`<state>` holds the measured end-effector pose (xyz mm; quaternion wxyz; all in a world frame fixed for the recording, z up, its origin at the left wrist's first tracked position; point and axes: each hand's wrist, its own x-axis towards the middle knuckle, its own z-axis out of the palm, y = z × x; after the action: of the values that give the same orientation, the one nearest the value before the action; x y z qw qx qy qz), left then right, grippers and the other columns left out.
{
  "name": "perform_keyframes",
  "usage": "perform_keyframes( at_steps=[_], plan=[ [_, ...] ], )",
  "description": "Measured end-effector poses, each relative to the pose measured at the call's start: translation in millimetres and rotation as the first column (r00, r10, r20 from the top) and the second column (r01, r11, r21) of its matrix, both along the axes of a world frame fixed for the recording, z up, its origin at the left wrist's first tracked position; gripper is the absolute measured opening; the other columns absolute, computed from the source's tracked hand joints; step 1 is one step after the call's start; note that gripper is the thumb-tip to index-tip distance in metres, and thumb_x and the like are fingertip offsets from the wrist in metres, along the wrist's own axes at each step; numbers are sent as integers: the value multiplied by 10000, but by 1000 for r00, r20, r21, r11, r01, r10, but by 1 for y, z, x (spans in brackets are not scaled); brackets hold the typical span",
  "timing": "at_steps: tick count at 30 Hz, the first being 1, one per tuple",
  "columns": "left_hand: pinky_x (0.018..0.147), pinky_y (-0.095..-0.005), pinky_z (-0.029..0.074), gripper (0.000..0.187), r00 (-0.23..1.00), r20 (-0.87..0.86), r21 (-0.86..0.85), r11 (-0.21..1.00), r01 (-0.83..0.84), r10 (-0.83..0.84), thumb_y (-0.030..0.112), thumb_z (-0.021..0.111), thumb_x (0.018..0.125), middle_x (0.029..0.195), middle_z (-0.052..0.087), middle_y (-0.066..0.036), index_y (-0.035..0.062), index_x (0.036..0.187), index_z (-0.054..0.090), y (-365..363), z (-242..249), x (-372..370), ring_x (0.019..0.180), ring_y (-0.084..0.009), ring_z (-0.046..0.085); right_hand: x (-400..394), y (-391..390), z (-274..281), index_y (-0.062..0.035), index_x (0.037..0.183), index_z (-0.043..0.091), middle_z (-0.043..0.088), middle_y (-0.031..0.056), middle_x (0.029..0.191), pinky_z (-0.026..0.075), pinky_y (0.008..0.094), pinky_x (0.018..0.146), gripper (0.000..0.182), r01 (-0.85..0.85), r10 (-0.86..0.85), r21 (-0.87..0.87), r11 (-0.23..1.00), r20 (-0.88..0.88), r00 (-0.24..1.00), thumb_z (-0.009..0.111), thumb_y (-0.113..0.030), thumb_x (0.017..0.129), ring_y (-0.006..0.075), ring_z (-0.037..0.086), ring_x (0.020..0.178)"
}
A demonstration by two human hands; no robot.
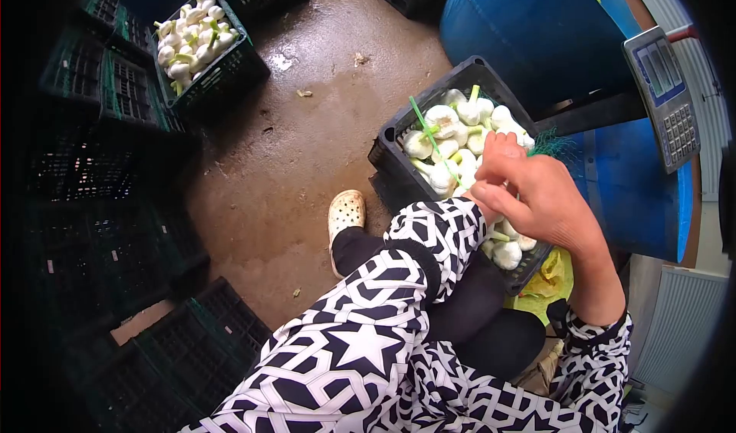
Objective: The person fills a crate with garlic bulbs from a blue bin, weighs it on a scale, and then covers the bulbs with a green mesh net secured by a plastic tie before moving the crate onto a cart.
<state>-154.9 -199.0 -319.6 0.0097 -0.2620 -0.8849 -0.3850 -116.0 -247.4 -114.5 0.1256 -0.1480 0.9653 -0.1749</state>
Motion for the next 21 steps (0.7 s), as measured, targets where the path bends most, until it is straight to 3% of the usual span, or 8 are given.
perform_keyframes(
  at_steps=[2, 4, 10, 12, 13, 16, 19, 21],
  plan=[
    [854, -407, 379, 273, 999, -32, -61, 997, 36, -38, 274, 513, 894, 933, 624, -89, 95, 822, 705, 0, -2, -3, 947, -255, 559, -34, -20, -57, -57, 835, 694, 678, 154, 747, 524, 429, 657, 335, 36, 1, 357, 934, -103, 995, 596, -373, 885, 357, 661, 703],
    [852, -415, 381, 295, 995, -72, -129, 990, 59, -69, 308, 503, 902, 947, 622, -88, 102, 831, 702, -5, -3, -12, 958, -255, 556, -62, -24, -121, -55, 769, 670, 663, 172, 732, 514, 446, 649, 368, -76, -5, 494, 866, 161, 987, 571, -392, 879, 361, 655, 708],
    [910, -423, 380, 308, 995, -84, -106, 993, 50, -59, 292, 478, 903, 1086, 580, -128, 75, 991, 678, 15, -19, -4, 1019, -280, 538, -95, 2, -87, -95, 832, 705, 699, 118, 862, 518, 440, 741, 214, 57, -76, 182, 982, 97, 992, 619, -291, 838, 321, 667, 869],
    [1092, -438, 282, 428, 993, -115, -136, 991, 3, -18, 379, 347, 995, 1308, 474, -101, 143, 1330, 468, 15, -20, -6, 1282, -261, 418, -91, -1, -87, -91, 878, 713, 705, 114, 916, 521, 434, 752, 235, 40, -59, 233, 972, 75, 995, 636, -309, 834, 315, 674, 891],
    [925, -429, 376, 324, 978, -120, -357, 927, 115, -168, 310, 486, 911, 1095, 586, -119, 76, 1013, 686, 9, -25, -12, 1053, -293, 537, -88, -6, -95, -90, 910, 717, 707, 111, 947, 523, 425, 766, 238, -35, -42, 363, 931, 204, 978, 648, -301, 824, 307, 678, 905],
    [933, -429, 365, 304, 997, -54, -117, 992, 47, -53, 308, 554, 885, 977, 644, -108, 65, 858, 734, -5, 5, -10, 993, -293, 562, -76, -26, -127, -84, 936, 729, 716, 101, 965, 535, 409, 773, 238, -149, -2, 581, 801, 250, 968, 665, -265, 797, 294, 691, 912],
    [927, -418, 367, 281, 998, -44, -36, 998, 53, -54, 257, 517, 887, 1009, 645, -123, 61, 901, 717, -13, 5, -10, 1035, -289, 560, -84, 8, -121, -57, 917, 706, 708, 134, 904, 541, 413, 718, 216, 120, -138, 133, 984, 135, 981, 610, -239, 850, 277, 700, 810],
    [963, -408, 356, 264, 997, -73, 173, 985, 28, -15, 215, 501, 865, 1027, 640, -130, 63, 943, 702, -9, 8, -5, 1078, -280, 553, -101, 34, -91, -30, 974, 657, 699, 134, 866, 547, 381, 663, 269, 493, -360, -335, 803, 388, 849, 532, -266, 941, 242, 697, 728]
  ],
)
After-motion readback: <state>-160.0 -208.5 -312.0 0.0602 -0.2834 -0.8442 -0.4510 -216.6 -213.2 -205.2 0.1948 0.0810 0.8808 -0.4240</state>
